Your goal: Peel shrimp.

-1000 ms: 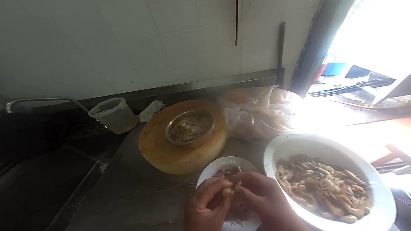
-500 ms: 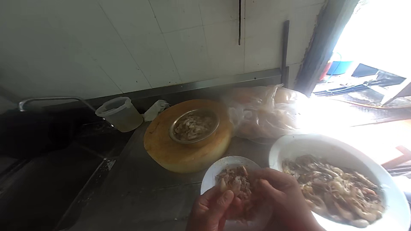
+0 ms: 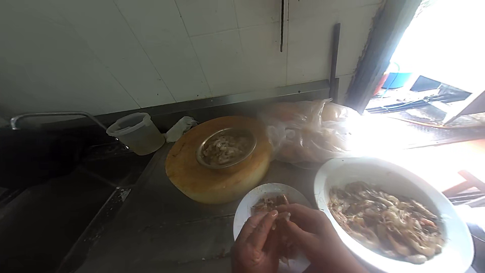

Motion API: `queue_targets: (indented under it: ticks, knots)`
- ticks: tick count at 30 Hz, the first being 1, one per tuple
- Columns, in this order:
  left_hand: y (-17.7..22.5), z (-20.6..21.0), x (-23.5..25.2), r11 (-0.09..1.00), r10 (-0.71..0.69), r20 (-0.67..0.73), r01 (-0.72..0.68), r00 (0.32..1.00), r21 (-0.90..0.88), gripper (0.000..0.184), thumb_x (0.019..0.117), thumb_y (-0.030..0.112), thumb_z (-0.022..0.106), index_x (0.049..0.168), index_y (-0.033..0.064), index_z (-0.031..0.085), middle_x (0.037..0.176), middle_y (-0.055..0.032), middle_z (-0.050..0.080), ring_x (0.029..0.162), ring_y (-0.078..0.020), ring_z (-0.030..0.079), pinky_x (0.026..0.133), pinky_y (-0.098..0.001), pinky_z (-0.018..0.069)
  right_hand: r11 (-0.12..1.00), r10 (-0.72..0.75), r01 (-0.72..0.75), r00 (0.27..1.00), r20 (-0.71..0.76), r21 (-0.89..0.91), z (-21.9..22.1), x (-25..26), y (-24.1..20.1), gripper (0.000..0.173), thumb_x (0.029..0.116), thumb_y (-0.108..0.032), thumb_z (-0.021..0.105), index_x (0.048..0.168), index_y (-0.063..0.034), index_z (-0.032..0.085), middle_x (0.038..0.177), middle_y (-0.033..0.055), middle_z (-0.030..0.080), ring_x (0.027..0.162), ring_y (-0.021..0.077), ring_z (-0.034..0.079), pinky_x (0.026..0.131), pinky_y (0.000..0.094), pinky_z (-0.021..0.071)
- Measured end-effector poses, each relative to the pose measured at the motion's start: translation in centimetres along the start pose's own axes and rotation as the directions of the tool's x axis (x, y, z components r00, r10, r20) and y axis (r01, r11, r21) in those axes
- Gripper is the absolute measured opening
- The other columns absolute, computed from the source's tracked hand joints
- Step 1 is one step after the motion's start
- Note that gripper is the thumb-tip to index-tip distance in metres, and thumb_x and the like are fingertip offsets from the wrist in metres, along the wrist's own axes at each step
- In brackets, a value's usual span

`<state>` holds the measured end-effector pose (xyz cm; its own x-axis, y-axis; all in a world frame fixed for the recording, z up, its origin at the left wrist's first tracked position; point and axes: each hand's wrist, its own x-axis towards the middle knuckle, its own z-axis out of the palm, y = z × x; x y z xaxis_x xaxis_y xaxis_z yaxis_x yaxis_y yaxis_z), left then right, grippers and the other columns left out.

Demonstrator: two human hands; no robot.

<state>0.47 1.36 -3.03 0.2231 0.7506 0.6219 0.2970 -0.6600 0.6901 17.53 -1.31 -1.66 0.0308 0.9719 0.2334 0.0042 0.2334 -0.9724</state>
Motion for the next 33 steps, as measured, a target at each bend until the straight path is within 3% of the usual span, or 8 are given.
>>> queue_targets:
  ticks: [12,14,18,20,23,26,29,33]
  knots:
    - [2.4,-1.4,0.4,0.961,-0.197,0.130,0.218,0.972,-0.170,0.024,0.0918,0.007,0.075,0.116,0.0031,0.077,0.109,-0.0078,0.073,0.095,-0.0135,0.072,0.080,-0.0268,0.0642,0.984,-0.138,0.127,0.986,-0.091,-0.123,0.0,-0.7,0.1,0.016,0.0943,-0.012,0.070,0.108,-0.0079,0.078,0.098,0.0021,0.074,0.081,0.0106,0.072,0.068,0.0268,0.0642]
    - [3.0,-2.1,1.1,0.830,-0.374,0.247,0.442,0.894,-0.341,0.021,0.0959,0.006,0.070,0.115,0.0006,0.075,0.105,-0.0097,0.074,0.090,-0.0187,0.073,0.080,-0.0330,0.0647,0.979,-0.149,0.132,0.984,-0.098,-0.156,-0.2,-0.7,0.0,0.013,0.0933,-0.015,0.070,0.101,-0.0101,0.079,0.093,0.0000,0.074,0.077,0.0093,0.070,0.065,0.0265,0.0627]
    - [3.0,-2.6,2.0,0.329,-0.583,0.517,0.764,0.627,-0.554,0.025,0.1056,0.009,0.052,0.117,-0.0094,0.065,0.095,-0.0219,0.072,0.081,-0.0289,0.073,0.078,-0.0453,0.0635,0.978,-0.106,0.085,0.989,-0.105,-0.189,-0.5,-0.3,-0.2,0.014,0.0930,-0.017,0.065,0.090,-0.0126,0.078,0.080,-0.0043,0.072,0.067,0.0037,0.065,0.057,0.0226,0.0553]
    - [2.6,-2.5,1.9,0.426,-0.587,0.466,0.743,0.662,-0.517,0.029,0.1067,0.012,0.051,0.127,-0.0061,0.064,0.098,-0.0194,0.072,0.081,-0.0270,0.073,0.076,-0.0431,0.0637,0.976,-0.057,0.036,0.994,-0.091,-0.216,-0.5,-0.2,-0.4,0.020,0.0949,-0.019,0.059,0.083,-0.0145,0.074,0.071,-0.0058,0.066,0.059,0.0032,0.060,0.050,0.0231,0.0510]
    - [2.0,-2.3,1.1,0.838,-0.392,0.265,0.461,0.881,-0.293,0.036,0.1015,0.018,0.064,0.132,-0.0002,0.064,0.116,-0.0100,0.070,0.100,-0.0202,0.071,0.085,-0.0354,0.0635,0.971,0.052,-0.065,0.997,-0.061,-0.231,-0.6,-0.2,-0.3,0.023,0.0977,-0.022,0.055,0.087,-0.0164,0.074,0.071,-0.0051,0.066,0.056,0.0066,0.061,0.047,0.0270,0.0534]
    - [2.1,-2.0,0.8,0.950,-0.228,0.255,0.272,0.939,-0.152,0.037,0.0959,0.019,0.073,0.129,0.0037,0.068,0.121,-0.0079,0.067,0.104,-0.0171,0.070,0.085,-0.0335,0.0650,0.970,0.099,-0.102,0.995,-0.023,-0.221,-0.5,-0.1,-0.1,0.022,0.0990,-0.023,0.054,0.088,-0.0159,0.073,0.071,-0.0039,0.065,0.056,0.0082,0.062,0.048,0.0288,0.0541]
    - [1.9,-2.1,1.0,0.883,-0.364,0.254,0.419,0.896,-0.214,0.025,0.0983,0.011,0.066,0.122,0.0042,0.072,0.113,-0.0062,0.072,0.099,-0.0161,0.072,0.085,-0.0322,0.0637,0.988,0.081,-0.075,0.996,0.040,-0.132,-0.4,-0.2,-0.5,0.022,0.1006,-0.019,0.055,0.092,-0.0132,0.073,0.076,-0.0019,0.067,0.058,0.0095,0.064,0.049,0.0292,0.0572]
    - [1.6,-3.5,2.4,0.503,-0.622,0.357,0.706,0.697,-0.499,0.027,0.1032,0.007,0.055,0.124,-0.0058,0.067,0.109,-0.0199,0.071,0.089,-0.0283,0.072,0.082,-0.0426,0.0634,0.996,0.031,-0.032,0.999,-0.006,-0.081,-1.3,-0.5,-1.0,0.022,0.0997,-0.015,0.053,0.093,-0.0105,0.073,0.077,0.0008,0.067,0.054,0.0118,0.062,0.045,0.0307,0.0558]
